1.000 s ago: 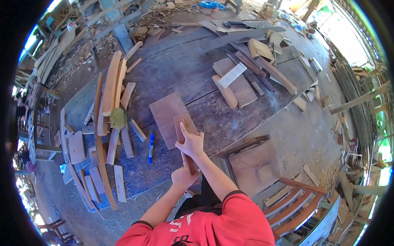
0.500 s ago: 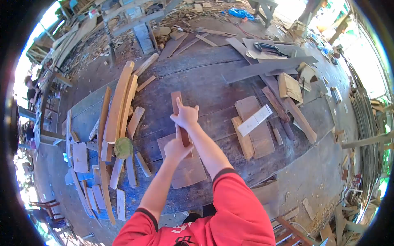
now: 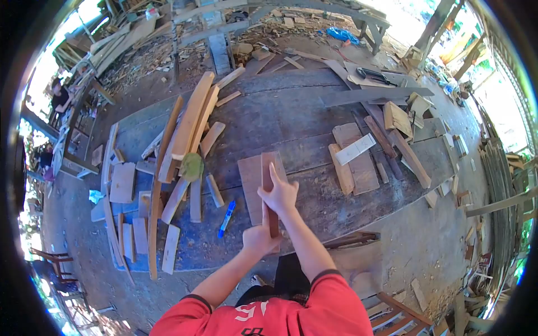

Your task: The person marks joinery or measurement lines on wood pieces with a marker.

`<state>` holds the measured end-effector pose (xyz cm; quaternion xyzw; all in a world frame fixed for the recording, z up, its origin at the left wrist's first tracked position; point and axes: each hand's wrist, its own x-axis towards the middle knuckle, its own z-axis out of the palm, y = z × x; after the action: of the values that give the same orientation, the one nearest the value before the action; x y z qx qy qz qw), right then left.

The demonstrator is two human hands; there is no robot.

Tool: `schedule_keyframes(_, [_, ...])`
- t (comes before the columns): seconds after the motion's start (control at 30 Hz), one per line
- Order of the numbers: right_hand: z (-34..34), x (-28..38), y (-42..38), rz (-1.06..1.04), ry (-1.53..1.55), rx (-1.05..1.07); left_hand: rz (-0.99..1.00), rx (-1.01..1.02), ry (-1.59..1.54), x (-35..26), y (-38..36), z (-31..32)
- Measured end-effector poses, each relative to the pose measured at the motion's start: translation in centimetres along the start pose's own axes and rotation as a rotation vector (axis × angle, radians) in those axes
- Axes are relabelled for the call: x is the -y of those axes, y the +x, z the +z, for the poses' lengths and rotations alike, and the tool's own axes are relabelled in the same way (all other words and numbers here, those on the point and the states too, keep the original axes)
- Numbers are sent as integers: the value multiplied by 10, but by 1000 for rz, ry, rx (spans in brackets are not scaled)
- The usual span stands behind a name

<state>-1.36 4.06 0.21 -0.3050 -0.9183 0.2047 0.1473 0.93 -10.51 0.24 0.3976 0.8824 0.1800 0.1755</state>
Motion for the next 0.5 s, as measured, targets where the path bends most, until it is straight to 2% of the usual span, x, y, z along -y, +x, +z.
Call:
schedule_keyframes(0.07, [3, 2, -46, 3, -15, -5, 43, 61, -36, 10, -39, 24])
schedule_keyframes(0.13, [7, 0, -82, 15, -25, -10, 25, 94, -45, -2, -71, 13])
schedule_keyframes(0.23, [4, -7, -101, -55, -54, -73, 10, 138, -81, -11, -86, 20])
schedule_keyframes(0.3, [-1, -13, -97, 70, -109, 135, 4, 151, -109, -14, -79, 29])
schedule_keyframes(0.5, [11, -39, -5, -29, -114, 119, -25, 62, -106, -20, 12, 35])
